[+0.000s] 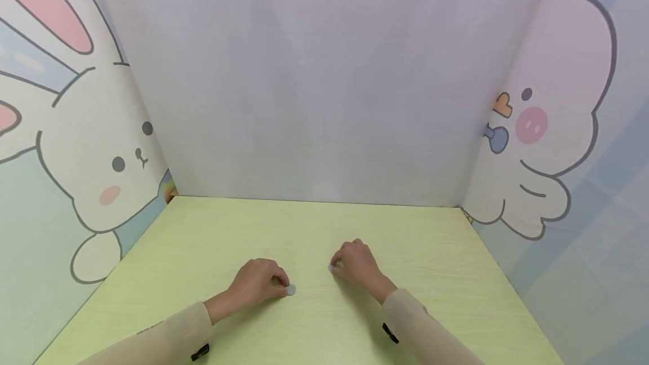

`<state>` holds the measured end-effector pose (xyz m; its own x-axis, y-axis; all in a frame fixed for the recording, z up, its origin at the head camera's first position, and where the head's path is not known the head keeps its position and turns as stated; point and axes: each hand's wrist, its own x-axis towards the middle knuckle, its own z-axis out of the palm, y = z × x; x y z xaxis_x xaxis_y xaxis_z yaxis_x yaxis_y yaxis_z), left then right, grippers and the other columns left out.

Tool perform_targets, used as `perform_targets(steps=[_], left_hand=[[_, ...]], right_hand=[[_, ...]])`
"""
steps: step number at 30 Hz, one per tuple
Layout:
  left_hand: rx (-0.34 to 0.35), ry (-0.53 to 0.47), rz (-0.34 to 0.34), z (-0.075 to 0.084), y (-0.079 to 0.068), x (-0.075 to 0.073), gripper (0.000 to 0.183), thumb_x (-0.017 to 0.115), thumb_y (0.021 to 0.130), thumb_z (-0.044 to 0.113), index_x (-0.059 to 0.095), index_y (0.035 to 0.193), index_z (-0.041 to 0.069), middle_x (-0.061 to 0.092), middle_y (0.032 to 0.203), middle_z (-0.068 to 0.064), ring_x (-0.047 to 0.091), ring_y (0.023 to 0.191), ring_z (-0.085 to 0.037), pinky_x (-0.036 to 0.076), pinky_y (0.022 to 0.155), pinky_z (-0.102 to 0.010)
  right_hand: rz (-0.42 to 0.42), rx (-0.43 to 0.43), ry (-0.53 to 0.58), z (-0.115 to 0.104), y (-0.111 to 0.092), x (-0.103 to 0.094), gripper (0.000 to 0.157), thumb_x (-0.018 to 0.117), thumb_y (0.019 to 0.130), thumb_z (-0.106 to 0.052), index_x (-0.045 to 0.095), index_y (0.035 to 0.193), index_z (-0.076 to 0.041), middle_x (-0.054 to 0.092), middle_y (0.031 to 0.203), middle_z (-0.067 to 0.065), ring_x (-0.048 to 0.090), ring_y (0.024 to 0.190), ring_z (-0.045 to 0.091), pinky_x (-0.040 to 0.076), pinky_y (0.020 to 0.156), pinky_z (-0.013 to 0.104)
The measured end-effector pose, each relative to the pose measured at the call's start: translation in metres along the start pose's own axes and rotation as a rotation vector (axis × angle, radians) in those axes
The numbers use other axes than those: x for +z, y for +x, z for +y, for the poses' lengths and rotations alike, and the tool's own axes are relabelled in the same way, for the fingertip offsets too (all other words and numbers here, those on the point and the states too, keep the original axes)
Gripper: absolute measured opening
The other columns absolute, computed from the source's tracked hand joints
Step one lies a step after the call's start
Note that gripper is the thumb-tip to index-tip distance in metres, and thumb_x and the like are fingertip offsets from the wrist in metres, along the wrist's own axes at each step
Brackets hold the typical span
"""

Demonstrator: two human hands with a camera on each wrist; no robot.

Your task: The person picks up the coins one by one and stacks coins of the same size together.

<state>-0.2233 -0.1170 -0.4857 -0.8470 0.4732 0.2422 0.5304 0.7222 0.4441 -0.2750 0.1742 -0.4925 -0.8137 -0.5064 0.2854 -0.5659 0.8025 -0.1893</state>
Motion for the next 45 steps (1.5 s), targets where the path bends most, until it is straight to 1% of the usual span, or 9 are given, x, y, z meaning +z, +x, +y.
perform_targets(steps=[3, 7, 12, 16, 19, 23, 28, 32, 45], left_hand=[[0.008, 0.006, 0.006, 0.0, 0.0, 0.0, 0.01, 0.094, 0.081, 0.025, 0.084, 0.084, 0.023, 0.075, 0.079, 0.015, 0.062, 0.073, -0.003, 0.045, 0.068, -0.025], [0.012, 0.008, 0.014, -0.001, -0.001, 0.001, 0.011, 0.094, 0.081, 0.024, 0.084, 0.084, 0.022, 0.075, 0.08, 0.014, 0.062, 0.073, -0.003, 0.045, 0.068, -0.025], [0.017, 0.013, 0.017, -0.002, 0.0, 0.001, 0.011, 0.094, 0.082, 0.026, 0.085, 0.085, 0.022, 0.076, 0.08, 0.014, 0.062, 0.073, -0.003, 0.045, 0.068, -0.024], [0.011, 0.012, 0.016, -0.002, 0.0, 0.001, 0.011, 0.094, 0.082, 0.027, 0.085, 0.085, 0.022, 0.076, 0.08, 0.015, 0.062, 0.073, -0.003, 0.046, 0.068, -0.025], [0.004, 0.013, 0.012, -0.001, 0.0, 0.001, 0.011, 0.094, 0.082, 0.026, 0.084, 0.085, 0.022, 0.076, 0.08, 0.014, 0.063, 0.074, -0.003, 0.047, 0.07, -0.026], [0.01, 0.018, 0.015, -0.001, 0.0, 0.001, 0.011, 0.094, 0.082, 0.027, 0.084, 0.085, 0.022, 0.075, 0.08, 0.014, 0.063, 0.074, -0.003, 0.048, 0.071, -0.026], [0.014, 0.025, 0.02, -0.003, 0.001, 0.002, 0.012, 0.094, 0.082, 0.028, 0.084, 0.085, 0.022, 0.075, 0.08, 0.015, 0.063, 0.074, -0.002, 0.048, 0.071, -0.025], [0.007, 0.025, 0.015, -0.001, 0.001, 0.002, 0.011, 0.094, 0.082, 0.028, 0.084, 0.084, 0.022, 0.075, 0.08, 0.014, 0.064, 0.075, -0.003, 0.049, 0.071, -0.026], [-0.011, 0.013, -0.002, 0.003, 0.0, -0.002, 0.011, 0.094, 0.082, 0.025, 0.084, 0.084, 0.022, 0.076, 0.08, 0.013, 0.065, 0.075, -0.005, 0.048, 0.071, -0.026]], right_hand=[[0.009, 0.002, -0.005, 0.0, -0.005, 0.0, 0.004, 0.09, 0.086, -0.024, 0.086, 0.086, -0.022, 0.074, 0.087, -0.01, 0.061, 0.085, 0.015, 0.048, 0.077, 0.039], [0.007, 0.019, 0.027, -0.001, -0.012, 0.0, 0.004, 0.09, 0.085, -0.024, 0.086, 0.087, -0.022, 0.073, 0.086, -0.011, 0.058, 0.082, 0.013, 0.045, 0.074, 0.035], [0.011, 0.011, 0.111, -0.001, -0.018, -0.003, 0.004, 0.089, 0.086, -0.018, 0.086, 0.086, -0.017, 0.073, 0.08, -0.01, 0.059, 0.076, 0.011, 0.046, 0.072, 0.031], [-0.018, 0.048, 0.175, -0.002, -0.022, -0.005, 0.004, 0.088, 0.088, -0.017, 0.086, 0.089, -0.014, 0.07, 0.082, -0.008, 0.058, 0.077, 0.011, 0.049, 0.072, 0.03], [-0.022, 0.056, 0.191, -0.002, -0.024, -0.006, 0.004, 0.088, 0.088, -0.016, 0.085, 0.089, -0.013, 0.072, 0.083, -0.008, 0.063, 0.082, 0.012, 0.056, 0.085, 0.035], [-0.017, 0.06, 0.21, -0.003, -0.027, -0.008, 0.004, 0.089, 0.087, -0.015, 0.085, 0.089, -0.013, 0.075, 0.085, -0.008, 0.069, 0.092, 0.015, 0.056, 0.098, 0.044], [-0.026, 0.066, 0.205, -0.003, -0.031, -0.009, 0.005, 0.089, 0.088, -0.016, 0.085, 0.09, -0.014, 0.075, 0.087, -0.006, 0.068, 0.089, 0.015, 0.057, 0.086, 0.037], [-0.029, 0.082, 0.209, -0.004, -0.033, -0.009, 0.004, 0.089, 0.087, -0.016, 0.085, 0.089, -0.014, 0.073, 0.088, -0.007, 0.062, 0.082, 0.011, 0.052, 0.076, 0.031], [-0.01, 0.091, 0.214, -0.007, -0.037, -0.01, 0.005, 0.089, 0.087, -0.017, 0.085, 0.089, -0.014, 0.071, 0.089, -0.006, 0.06, 0.08, 0.011, 0.05, 0.075, 0.03]])
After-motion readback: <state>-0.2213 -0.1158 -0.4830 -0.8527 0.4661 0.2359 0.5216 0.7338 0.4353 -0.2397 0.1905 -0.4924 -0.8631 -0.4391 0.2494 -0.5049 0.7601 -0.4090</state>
